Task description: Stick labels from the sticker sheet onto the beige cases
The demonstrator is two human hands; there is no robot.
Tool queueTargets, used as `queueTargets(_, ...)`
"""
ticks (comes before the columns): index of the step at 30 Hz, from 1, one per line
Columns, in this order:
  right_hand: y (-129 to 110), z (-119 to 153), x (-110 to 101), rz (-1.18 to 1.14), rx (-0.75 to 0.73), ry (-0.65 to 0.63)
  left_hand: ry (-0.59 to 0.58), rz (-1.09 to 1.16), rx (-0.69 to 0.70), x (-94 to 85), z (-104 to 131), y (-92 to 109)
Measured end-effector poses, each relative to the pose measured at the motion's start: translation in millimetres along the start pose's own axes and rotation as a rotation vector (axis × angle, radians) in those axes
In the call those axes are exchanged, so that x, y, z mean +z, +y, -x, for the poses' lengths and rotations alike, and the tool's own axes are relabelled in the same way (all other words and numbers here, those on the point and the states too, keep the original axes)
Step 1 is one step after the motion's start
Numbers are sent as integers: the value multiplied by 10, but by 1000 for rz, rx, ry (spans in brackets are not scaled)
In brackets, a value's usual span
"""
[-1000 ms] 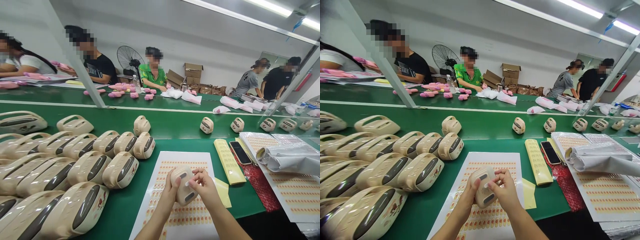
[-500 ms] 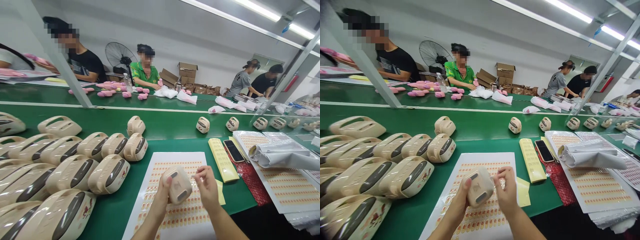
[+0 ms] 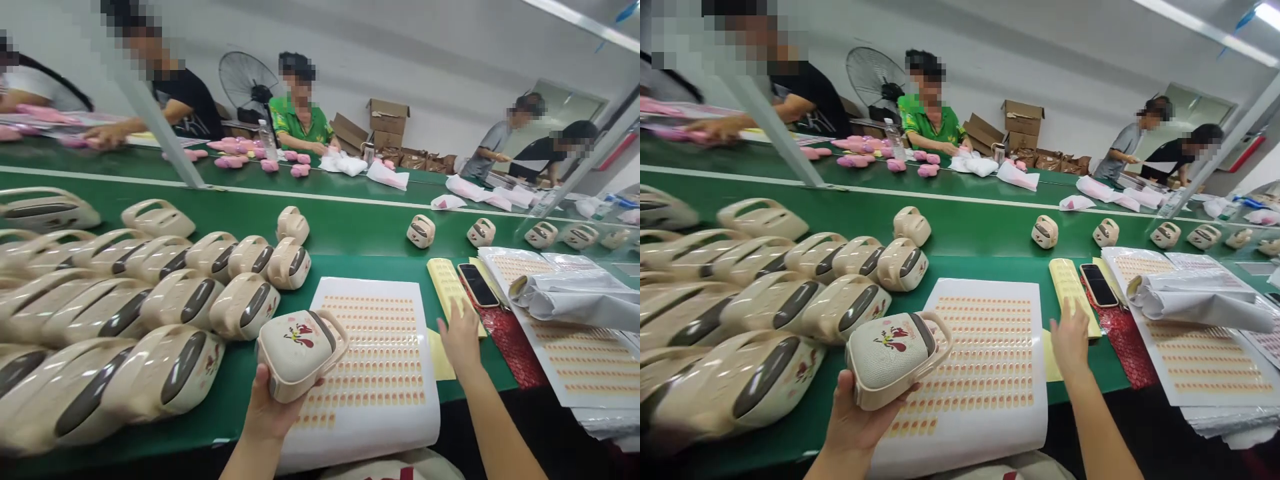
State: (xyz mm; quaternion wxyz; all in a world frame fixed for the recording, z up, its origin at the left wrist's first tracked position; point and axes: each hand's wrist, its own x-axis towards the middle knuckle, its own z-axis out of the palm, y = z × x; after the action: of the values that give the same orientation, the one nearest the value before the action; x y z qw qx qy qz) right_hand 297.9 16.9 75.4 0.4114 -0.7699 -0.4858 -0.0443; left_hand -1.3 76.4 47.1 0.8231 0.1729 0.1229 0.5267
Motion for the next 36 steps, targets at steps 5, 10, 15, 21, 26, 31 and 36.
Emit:
queueTargets(5,-599,973,526,-233,-435,-424,-85,88,117,-96,128,59)
queueTargets(10,-713,1439,837,-172,-458,-457,-126,147,120,-139,223,57)
queueTargets(15,-692,1420,829,-229,-422,-463,-116,204,184,-116,265,-45)
queueTargets(21,-759,1262,770,-232,-359,-558,-8,284,163,-89,253,-207)
queueTargets(26,-677,1318,763,-120,-541,-408,-21,278,171,-121,293,-208)
queueTargets(31,-470,1412,685,-109,-662,-305,-98,125,168,-168,440,-170)
queueTargets(36,-429,1313,598,-79,-677,-305,-100,161,166,-252,531,-307)
